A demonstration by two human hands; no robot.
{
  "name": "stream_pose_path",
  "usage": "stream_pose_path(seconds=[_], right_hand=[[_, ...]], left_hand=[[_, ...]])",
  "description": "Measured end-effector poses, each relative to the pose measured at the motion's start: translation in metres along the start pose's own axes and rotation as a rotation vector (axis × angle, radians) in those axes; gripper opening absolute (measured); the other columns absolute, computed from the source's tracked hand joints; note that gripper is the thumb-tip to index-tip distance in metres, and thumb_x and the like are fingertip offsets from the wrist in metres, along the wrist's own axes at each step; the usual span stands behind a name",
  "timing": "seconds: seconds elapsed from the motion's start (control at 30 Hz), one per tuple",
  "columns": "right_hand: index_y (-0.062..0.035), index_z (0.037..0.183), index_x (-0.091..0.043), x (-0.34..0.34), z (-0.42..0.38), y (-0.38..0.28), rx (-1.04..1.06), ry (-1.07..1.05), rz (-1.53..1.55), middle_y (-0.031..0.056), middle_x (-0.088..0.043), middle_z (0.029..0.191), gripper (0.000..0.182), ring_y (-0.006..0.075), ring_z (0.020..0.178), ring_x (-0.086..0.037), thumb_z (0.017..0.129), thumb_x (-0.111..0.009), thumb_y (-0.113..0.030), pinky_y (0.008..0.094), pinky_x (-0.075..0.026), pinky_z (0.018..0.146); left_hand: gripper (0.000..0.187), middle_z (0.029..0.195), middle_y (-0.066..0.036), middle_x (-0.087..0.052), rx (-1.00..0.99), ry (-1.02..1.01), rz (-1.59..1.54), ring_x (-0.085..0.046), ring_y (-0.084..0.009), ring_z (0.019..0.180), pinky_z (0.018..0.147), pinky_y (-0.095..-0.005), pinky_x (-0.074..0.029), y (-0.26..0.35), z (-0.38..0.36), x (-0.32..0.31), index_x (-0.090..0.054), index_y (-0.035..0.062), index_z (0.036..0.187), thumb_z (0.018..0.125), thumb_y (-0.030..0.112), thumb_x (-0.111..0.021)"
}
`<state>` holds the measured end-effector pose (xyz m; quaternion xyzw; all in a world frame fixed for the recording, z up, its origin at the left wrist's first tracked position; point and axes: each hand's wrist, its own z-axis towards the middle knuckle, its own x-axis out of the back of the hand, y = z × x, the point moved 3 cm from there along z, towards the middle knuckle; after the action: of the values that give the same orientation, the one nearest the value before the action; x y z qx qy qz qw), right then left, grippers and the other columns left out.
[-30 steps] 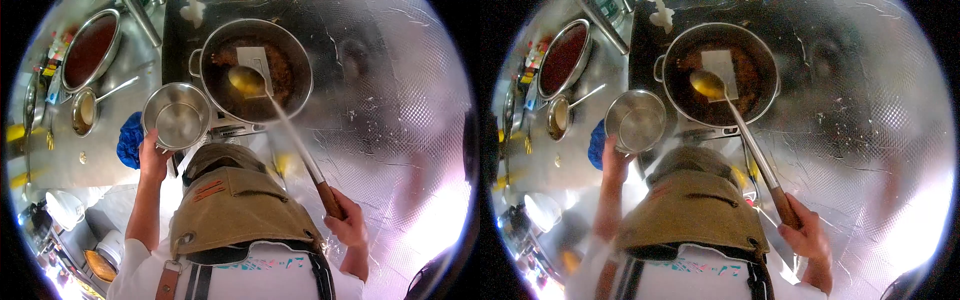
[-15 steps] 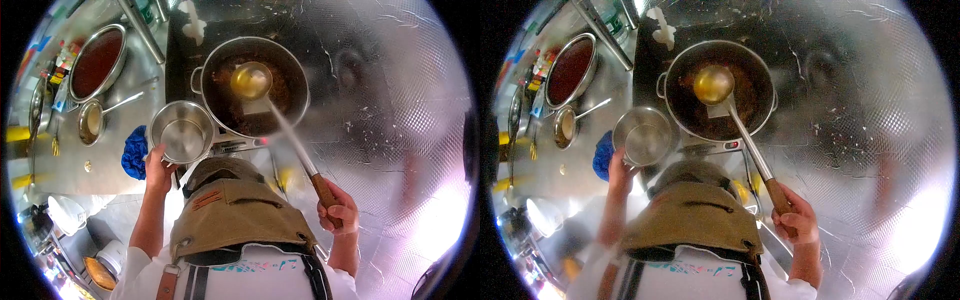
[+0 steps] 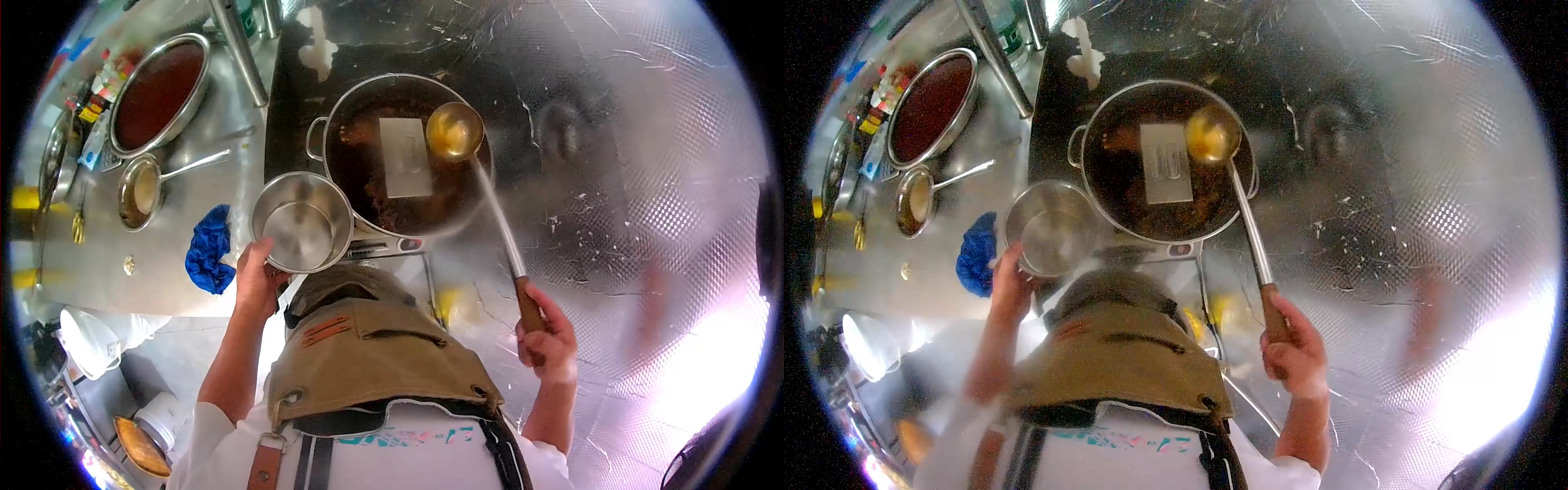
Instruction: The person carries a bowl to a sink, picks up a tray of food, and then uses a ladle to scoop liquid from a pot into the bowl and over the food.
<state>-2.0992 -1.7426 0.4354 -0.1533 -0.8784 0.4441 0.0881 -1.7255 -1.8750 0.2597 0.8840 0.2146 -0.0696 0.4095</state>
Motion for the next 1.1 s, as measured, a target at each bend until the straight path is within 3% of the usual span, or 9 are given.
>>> stream_pose_path(seconds=[0.17, 0.27, 0.3, 0.5, 0.73, 0.87, 0.9, 1.0, 1.1], right_hand=[[-0.0023, 0.095, -0.049, 0.013, 0.019, -0.012, 0.131, -0.187, 0.324, 0.0192, -0.051, 0.07, 0.033, 0.023, 0.04, -0.044, 0.068, -0.057, -0.02, 0.0331, -0.038, 0.035], [-0.0039, 0.098, -0.047, -0.001, 0.028, -0.04, 0.299, -0.306, 0.376, 0.0183, -0.051, 0.069, 0.039, 0.0245, 0.041, -0.047, 0.072, -0.061, -0.03, 0.035, -0.039, 0.035], [-0.0056, 0.1, -0.044, -0.009, 0.03, -0.056, 0.375, -0.384, 0.276, 0.0176, -0.052, 0.068, 0.052, 0.0275, 0.044, -0.051, 0.073, -0.066, -0.045, 0.0372, -0.045, 0.039], [-0.006, 0.101, -0.044, -0.02, 0.055, -0.122, 0.564, -0.145, -0.308, 0.0112, -0.056, 0.072, 0.041, 0.0269, 0.048, -0.058, 0.081, -0.066, -0.035, 0.0418, -0.054, 0.063], [-0.0043, 0.103, -0.053, -0.043, 0.061, -0.194, 0.552, 0.006, -0.78, 0.0096, -0.06, 0.086, 0.032, 0.0196, 0.049, -0.059, 0.082, -0.066, -0.024, 0.031, -0.052, 0.062], [-0.0016, 0.104, -0.055, -0.069, 0.051, -0.222, 0.833, -0.088, -1.128, 0.0106, -0.06, 0.096, 0.031, 0.0209, 0.08, -0.061, 0.081, -0.065, -0.021, 0.0317, -0.047, 0.078], [-0.0021, 0.1, -0.054, -0.068, 0.056, -0.218, 0.861, -0.095, -0.91, 0.0104, -0.059, 0.101, 0.028, 0.0221, 0.094, -0.057, 0.08, -0.063, -0.019, 0.0326, -0.045, 0.084], [-0.0039, 0.096, -0.053, -0.053, 0.076, -0.217, 0.734, -0.111, -0.318, 0.0093, -0.056, 0.098, 0.024, 0.0223, 0.093, -0.055, 0.078, -0.063, -0.017, 0.0369, -0.045, 0.084], [-0.006, 0.09, -0.051, 0.006, 0.096, -0.215, 0.865, -0.201, 0.112, 0.0058, -0.049, 0.081, 0.017, 0.0204, 0.08, -0.049, 0.076, -0.059, -0.008, 0.0415, -0.041, 0.084]], left_hand=[[0.05, 0.105, -0.009, -0.057, -0.002, -0.004, 0.037, -0.058, -0.0198, 0.09, 0.076, -0.0344, -0.047, 0.004, -0.001, -0.002, -0.048, 0.0044, 0.115, 0.08, 0.04, -0.058], [0.051, 0.106, -0.009, -0.057, -0.004, -0.002, 0.056, -0.058, -0.02, 0.09, 0.076, -0.0346, -0.047, 0.006, 0.0, 0.0, -0.048, 0.0042, 0.116, 0.08, 0.04, -0.057], [0.051, 0.106, -0.009, -0.057, -0.003, 0.001, 0.061, -0.058, -0.0201, 0.09, 0.076, -0.0345, -0.047, 0.007, 0.0, 0.001, -0.048, 0.0041, 0.116, 0.081, 0.04, -0.057], [0.052, 0.107, -0.009, -0.056, -0.009, 0.024, -0.004, -0.057, -0.0207, 0.09, 0.077, -0.0338, -0.046, 0.004, -0.002, 0.007, -0.047, 0.004, 0.118, 0.081, 0.039, -0.056], [0.051, 0.106, -0.01, -0.057, 0.029, 0.03, -0.117, -0.057, -0.0219, 0.094, 0.08, -0.0368, -0.047, -0.02, 0.006, 0.041, -0.049, 0.0037, 0.117, 0.08, 0.038, -0.056], [0.054, 0.111, -0.014, -0.055, 0.03, 0.049, -0.143, -0.055, -0.0269, 0.099, 0.081, -0.0407, -0.049, -0.025, 0.008, 0.052, -0.045, 0.002, 0.12, 0.08, 0.037, -0.056], [0.056, 0.113, -0.016, -0.053, 0.027, 0.043, -0.152, -0.054, -0.0293, 0.102, 0.081, -0.0427, -0.049, -0.025, 0.009, 0.054, -0.043, 0.0012, 0.122, 0.081, 0.037, -0.055], [0.048, 0.107, -0.012, -0.057, 0.015, 0.041, -0.165, -0.058, -0.0228, 0.095, 0.08, -0.0364, -0.049, -0.019, 0.007, 0.054, -0.049, 0.0025, 0.114, 0.081, 0.036, -0.056], [0.049, 0.107, -0.012, -0.057, -0.013, 0.079, -0.16, -0.057, -0.0232, 0.095, 0.079, -0.0363, -0.049, -0.012, 0.003, 0.055, -0.048, 0.0015, 0.116, 0.081, 0.036, -0.055]])
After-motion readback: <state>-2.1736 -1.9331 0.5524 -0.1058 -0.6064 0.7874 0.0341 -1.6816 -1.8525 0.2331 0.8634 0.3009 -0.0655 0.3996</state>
